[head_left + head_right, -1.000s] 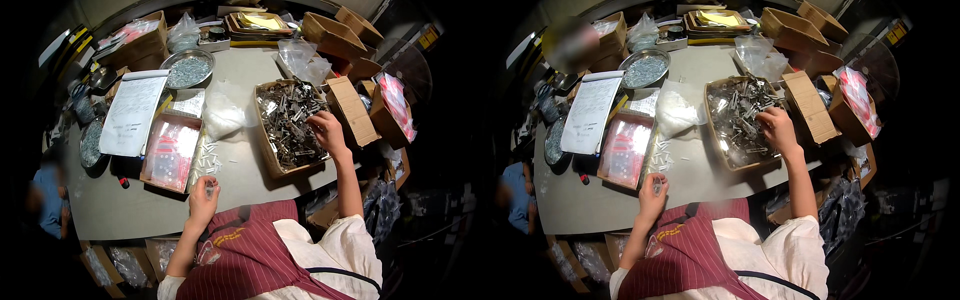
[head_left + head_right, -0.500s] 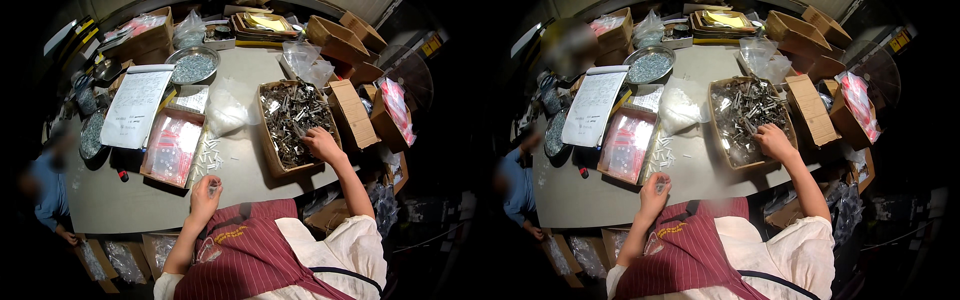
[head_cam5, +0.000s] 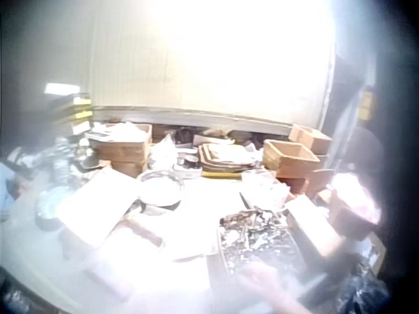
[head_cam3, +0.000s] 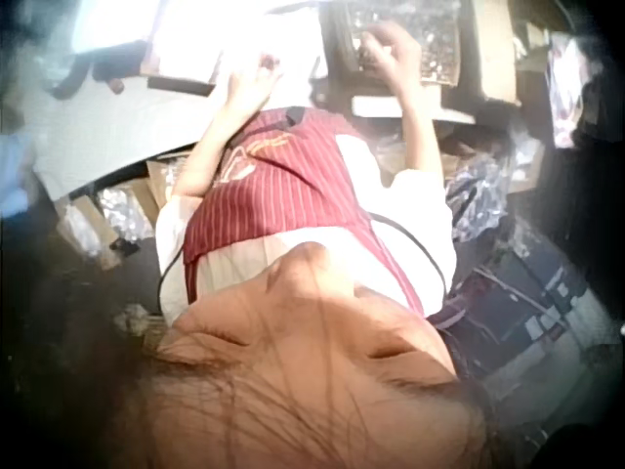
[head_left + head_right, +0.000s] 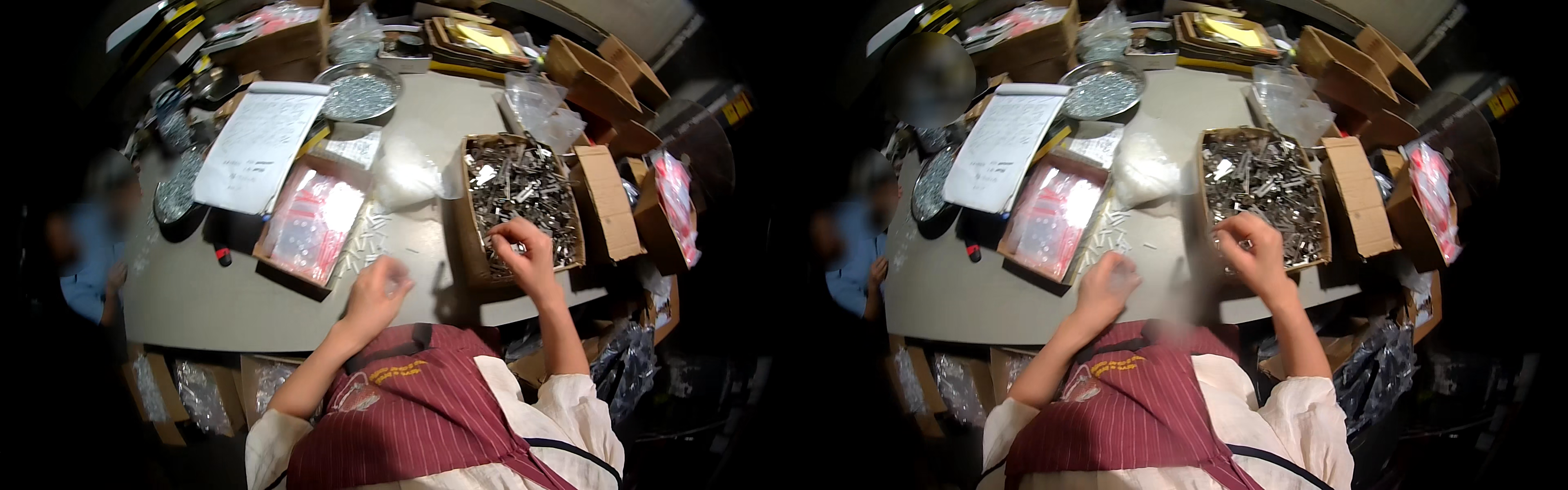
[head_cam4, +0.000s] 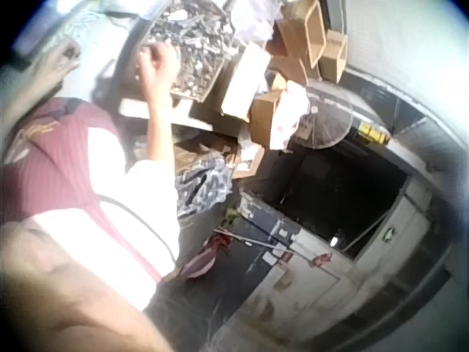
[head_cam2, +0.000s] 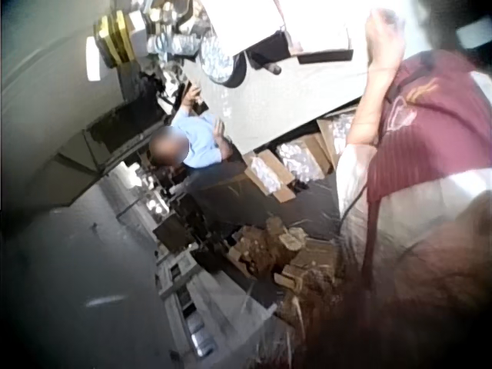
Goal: The person picks small metallic components from a cardboard box and places them into small plastic bags on a table. The person then picks up a clipboard with a document and walks through a warehouse area filled with stacked boxes.
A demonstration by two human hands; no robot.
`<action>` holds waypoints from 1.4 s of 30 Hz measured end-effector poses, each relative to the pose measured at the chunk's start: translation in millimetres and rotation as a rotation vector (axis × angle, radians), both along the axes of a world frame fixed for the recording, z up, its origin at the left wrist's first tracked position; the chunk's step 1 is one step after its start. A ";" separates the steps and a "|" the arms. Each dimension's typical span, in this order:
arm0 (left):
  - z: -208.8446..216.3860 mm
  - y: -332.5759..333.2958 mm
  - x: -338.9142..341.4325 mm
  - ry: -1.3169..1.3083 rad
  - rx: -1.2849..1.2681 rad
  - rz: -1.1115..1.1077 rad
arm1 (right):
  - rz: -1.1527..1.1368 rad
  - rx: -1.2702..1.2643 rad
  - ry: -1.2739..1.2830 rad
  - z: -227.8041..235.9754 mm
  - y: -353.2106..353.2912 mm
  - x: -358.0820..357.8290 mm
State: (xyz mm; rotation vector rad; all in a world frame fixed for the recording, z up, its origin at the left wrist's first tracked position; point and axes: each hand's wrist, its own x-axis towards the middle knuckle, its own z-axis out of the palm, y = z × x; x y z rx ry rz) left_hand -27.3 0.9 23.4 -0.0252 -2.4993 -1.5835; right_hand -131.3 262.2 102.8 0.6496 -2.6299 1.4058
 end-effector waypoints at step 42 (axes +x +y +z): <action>49.5 -38.2 18.8 0.129 0.234 0.163 | 0.585 -0.042 -0.111 -0.3 -128.8 23.6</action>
